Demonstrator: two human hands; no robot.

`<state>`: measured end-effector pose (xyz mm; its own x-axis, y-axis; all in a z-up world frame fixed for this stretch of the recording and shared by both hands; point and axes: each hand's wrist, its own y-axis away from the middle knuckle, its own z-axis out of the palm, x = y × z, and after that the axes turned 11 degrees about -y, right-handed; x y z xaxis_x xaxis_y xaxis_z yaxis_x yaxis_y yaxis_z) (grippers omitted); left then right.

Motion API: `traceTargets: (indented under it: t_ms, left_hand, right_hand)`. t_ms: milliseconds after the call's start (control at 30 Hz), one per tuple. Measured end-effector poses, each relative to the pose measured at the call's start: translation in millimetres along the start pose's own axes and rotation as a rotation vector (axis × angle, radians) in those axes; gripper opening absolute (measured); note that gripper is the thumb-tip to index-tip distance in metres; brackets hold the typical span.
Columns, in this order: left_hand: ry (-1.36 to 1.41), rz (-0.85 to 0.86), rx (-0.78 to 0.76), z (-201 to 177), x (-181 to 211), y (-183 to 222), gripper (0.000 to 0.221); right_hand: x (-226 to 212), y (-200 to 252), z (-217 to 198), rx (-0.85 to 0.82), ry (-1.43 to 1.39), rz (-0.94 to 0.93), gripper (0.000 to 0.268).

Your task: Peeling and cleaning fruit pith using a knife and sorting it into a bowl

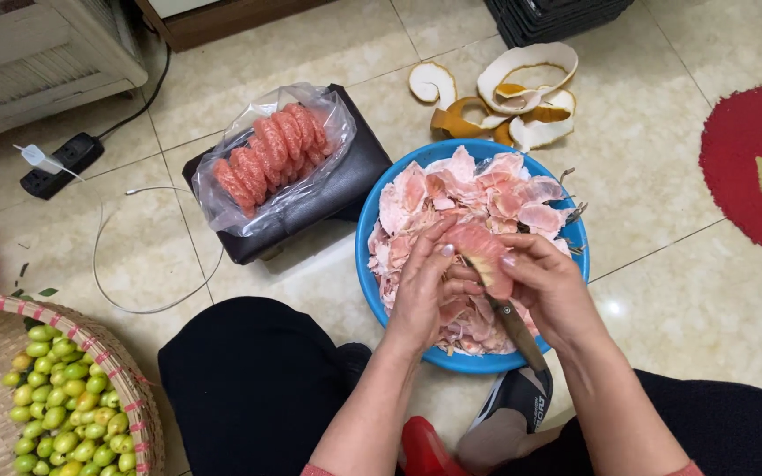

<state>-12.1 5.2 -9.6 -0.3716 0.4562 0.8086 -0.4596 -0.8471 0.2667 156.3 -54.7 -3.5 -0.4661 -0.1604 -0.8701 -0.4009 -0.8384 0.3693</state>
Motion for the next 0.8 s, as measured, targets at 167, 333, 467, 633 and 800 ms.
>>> traceTargets:
  t_ms: [167,333,467,633,800]
  left_hand:
    - [-0.028,0.049,-0.037,6,-9,5,0.056]
    - [0.313,-0.054,-0.020,-2,-29,-3,0.037]
    - [0.302,-0.077,0.065,2,-26,0,0.027]
    - [0.333,-0.068,0.093,13,-32,4,0.021]
    - [0.336,-0.116,0.066,15,-21,17,0.018]
  right_hand:
    - [-5,9,12,-0.186,-0.288,0.143,0.030]
    - [21,0,-4,-0.155,0.070,-0.024,0.030]
    - [8,3,1,-0.013,0.279,-0.196,0.018]
    - [0,9,24,-0.026,0.351,-0.239,0.016]
    - [1,8,20,-0.066,0.323,-0.222,0.010]
